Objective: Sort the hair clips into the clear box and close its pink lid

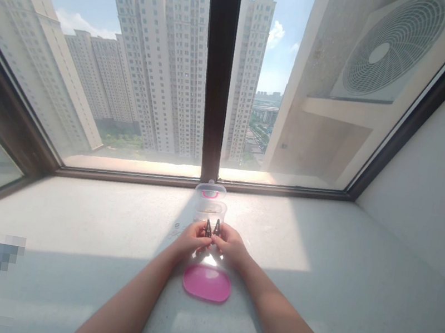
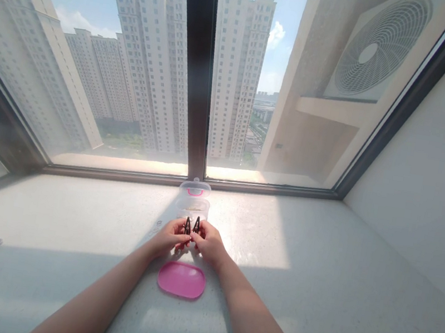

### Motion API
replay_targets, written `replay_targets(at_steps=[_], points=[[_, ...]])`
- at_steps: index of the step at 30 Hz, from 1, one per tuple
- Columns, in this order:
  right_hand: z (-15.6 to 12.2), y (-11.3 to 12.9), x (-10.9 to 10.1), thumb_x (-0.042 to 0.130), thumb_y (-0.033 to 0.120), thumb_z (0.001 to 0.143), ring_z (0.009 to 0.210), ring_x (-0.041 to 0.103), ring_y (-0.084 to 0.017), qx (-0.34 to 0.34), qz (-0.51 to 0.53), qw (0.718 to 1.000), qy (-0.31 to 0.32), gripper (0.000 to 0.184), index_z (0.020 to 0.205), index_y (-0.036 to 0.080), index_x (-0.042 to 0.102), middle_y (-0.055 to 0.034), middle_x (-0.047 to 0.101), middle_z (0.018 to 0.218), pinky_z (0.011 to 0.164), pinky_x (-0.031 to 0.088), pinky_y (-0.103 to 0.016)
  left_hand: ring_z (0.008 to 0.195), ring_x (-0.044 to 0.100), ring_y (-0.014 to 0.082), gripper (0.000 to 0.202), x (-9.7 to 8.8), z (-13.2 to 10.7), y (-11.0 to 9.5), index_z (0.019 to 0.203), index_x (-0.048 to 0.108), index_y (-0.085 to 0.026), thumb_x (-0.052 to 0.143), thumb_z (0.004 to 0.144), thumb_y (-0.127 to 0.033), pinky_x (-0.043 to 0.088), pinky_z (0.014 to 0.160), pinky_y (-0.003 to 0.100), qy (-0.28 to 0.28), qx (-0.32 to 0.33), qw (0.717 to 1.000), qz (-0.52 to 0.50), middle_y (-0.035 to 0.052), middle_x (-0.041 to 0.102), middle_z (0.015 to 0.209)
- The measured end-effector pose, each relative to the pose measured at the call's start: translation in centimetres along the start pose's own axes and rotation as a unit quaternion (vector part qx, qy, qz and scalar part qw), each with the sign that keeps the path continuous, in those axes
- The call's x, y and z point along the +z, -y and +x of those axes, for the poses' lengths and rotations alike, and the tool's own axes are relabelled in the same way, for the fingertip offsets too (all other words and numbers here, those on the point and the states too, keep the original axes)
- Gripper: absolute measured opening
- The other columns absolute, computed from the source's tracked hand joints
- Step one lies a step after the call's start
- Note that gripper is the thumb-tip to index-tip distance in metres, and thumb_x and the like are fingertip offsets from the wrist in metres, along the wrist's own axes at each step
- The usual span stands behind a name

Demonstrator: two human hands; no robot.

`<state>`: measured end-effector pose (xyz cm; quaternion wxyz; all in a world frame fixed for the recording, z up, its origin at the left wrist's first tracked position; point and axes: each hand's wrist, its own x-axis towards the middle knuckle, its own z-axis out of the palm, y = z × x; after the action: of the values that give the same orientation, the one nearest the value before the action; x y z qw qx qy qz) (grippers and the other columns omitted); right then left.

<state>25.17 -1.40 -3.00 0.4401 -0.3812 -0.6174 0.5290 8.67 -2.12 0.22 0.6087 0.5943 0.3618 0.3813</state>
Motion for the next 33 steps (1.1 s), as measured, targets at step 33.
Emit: replay_targets(at_steps=[33], points=[[-0.7, 2.5, -1.0, 0.066, 0.024, 0.073, 0.044, 0.054, -0.009, 0.052, 0.093, 0.993, 0.046, 0.034, 0.102, 0.018, 0.05, 0.0032, 0.063, 0.065, 0.042, 0.04, -0.019, 0.046, 0.053, 0.0098, 0.038, 0.4, -0.5, 0.0, 0.105, 0.045, -0.018, 0.058, 0.069, -0.016, 0.034, 0.042, 0.017, -0.042, -0.008, 0.999, -0.014, -0.0031, 0.061, 0.062]])
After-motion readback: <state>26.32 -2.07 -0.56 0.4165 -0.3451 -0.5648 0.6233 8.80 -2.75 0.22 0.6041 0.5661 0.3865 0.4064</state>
